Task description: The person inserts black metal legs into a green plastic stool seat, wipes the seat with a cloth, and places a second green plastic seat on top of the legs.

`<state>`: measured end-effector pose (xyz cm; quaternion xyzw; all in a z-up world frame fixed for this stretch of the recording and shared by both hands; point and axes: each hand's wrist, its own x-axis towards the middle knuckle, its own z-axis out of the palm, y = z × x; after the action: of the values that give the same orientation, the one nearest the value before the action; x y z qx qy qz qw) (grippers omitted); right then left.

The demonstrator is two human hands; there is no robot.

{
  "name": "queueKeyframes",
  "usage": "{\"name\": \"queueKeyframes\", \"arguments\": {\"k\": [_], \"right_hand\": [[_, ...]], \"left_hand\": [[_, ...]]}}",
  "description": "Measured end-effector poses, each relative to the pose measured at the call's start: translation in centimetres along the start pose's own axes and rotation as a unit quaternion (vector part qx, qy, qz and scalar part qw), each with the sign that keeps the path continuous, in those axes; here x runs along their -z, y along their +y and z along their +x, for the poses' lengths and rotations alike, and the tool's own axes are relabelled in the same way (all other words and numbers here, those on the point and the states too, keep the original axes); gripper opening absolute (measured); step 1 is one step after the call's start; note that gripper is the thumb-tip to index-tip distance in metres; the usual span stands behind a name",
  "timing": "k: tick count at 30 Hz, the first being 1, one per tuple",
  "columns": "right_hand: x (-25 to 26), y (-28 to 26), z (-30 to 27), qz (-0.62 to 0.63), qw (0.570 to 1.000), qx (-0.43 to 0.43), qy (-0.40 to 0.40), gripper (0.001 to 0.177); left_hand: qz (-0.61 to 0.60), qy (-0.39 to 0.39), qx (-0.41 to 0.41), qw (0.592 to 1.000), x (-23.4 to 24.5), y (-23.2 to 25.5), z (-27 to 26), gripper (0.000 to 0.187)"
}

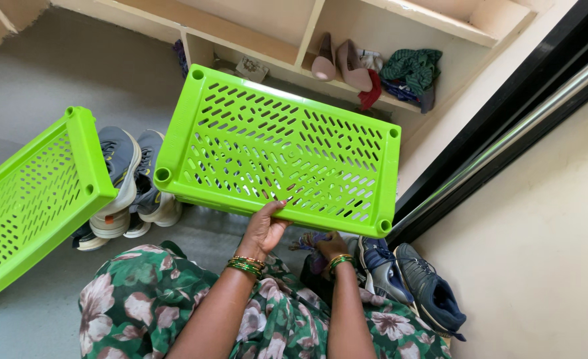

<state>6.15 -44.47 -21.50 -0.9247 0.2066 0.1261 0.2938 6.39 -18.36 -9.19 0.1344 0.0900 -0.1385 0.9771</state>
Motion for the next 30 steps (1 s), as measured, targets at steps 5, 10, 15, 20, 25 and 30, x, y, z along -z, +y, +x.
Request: {"name": "queueKeyframes", "arguments": {"k": [5, 10, 15, 20, 25, 30], "right_hand": [[6.4, -1.7, -2.3, -0.152, 0.98, 0.126, -0.014, 0.044], [12.2, -7.5, -11.4, 0.14, 0.961, 0.189, -0.145, 0.033], [18.5, -15.3, -18.0, 0.32, 0.902, 0.238, -0.168, 0.031], [16.4, -23.1, -19.6, 0.113, 0.846, 0.506, 0.126, 0.04], [10.6, -25.3, -20.4, -0.138, 0.872, 0.429, 0.191, 0.056], [12.1, -21.7, -17.7, -0.151, 0.889, 0.343, 0.264, 0.044]], "left_hand": [[0.006, 0.003, -0.01, 1.0, -0.2, 1.4, -0.2, 0.039], [-0.01, -0.007, -0.01, 1.0, 0.4, 2.6, 0.1, 0.036], [-0.006, -0.004, -0.014, 1.0, 0.5, 3.7, 0.3, 0.037], [-0.027, -0.1, -0.011, 0.995, -0.4, 3.6, -0.2, 0.048], [-0.045, -0.101, -0.037, 0.993, -0.7, 3.6, -0.2, 0.041], [-0.026, -0.098, -0.017, 0.995, -1.6, 4.1, -0.3, 0.037]]}}
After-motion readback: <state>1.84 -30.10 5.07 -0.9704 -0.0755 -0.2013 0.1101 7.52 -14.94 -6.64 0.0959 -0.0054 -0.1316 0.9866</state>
